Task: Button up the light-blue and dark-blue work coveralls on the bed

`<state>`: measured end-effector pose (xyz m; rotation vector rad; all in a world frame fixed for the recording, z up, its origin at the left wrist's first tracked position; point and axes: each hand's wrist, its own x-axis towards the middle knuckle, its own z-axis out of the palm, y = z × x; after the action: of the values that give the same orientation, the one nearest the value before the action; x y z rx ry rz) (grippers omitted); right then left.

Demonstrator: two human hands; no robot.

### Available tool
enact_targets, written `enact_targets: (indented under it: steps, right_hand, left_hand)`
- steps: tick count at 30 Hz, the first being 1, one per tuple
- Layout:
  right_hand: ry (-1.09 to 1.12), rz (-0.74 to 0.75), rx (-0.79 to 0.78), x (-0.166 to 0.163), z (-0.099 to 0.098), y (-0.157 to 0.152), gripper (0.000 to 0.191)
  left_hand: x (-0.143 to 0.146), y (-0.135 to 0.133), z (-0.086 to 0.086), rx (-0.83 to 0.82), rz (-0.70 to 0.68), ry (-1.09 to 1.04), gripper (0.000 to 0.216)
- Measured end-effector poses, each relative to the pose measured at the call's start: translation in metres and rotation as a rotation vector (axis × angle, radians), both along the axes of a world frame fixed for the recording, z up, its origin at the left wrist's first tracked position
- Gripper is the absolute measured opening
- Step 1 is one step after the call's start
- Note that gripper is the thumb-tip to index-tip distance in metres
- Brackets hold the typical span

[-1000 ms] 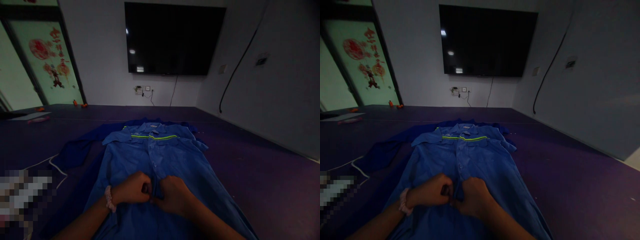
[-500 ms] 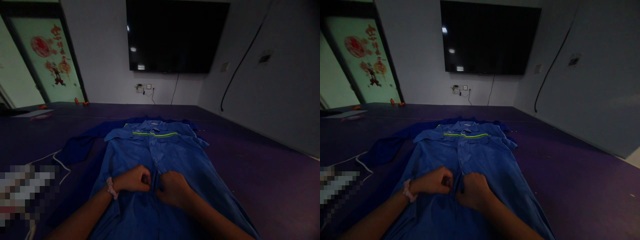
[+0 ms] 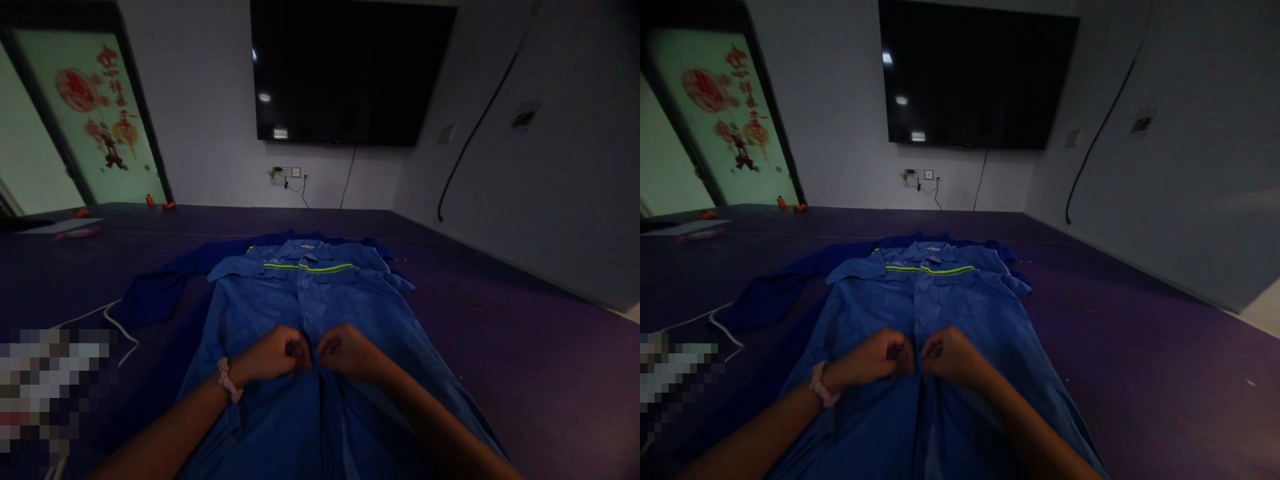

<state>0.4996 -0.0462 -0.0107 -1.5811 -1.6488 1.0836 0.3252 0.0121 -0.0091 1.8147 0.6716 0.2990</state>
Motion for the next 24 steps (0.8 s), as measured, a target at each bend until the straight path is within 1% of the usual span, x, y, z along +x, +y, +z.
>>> enact_targets:
  steps: [4,7,14,19,24]
  right_hand:
    - [0.119,0.023,-0.132,0.002,0.0004,0.0019,0.013]
    - [0.176,0.021,-0.178,0.0034,0.0009,0.0027,0.015]
    - [0.315,0.034,-0.215,0.006,0.0035,0.0054,0.011]
    - [0.31,0.049,-0.245,0.0046,0.0046,0.0051,0.011]
    - [0.292,0.079,-0.247,0.0038,0.0044,0.0039,0.012]
  left_hand:
    - [0.0004,-0.0017,0.0009,-0.034,0.013,-0.021,0.013]
    - [0.0002,0.0004,-0.0012,-0.061,0.007,-0.031,0.014]
    - [0.0005,0.0027,-0.0046,-0.126,-0.015,-0.034,0.013]
    - [0.0,0.0015,-0.0034,-0.178,-0.04,-0.062,0.012]
    - [-0.0008,0.0035,-0.0034,-0.194,-0.021,-0.042,0.013]
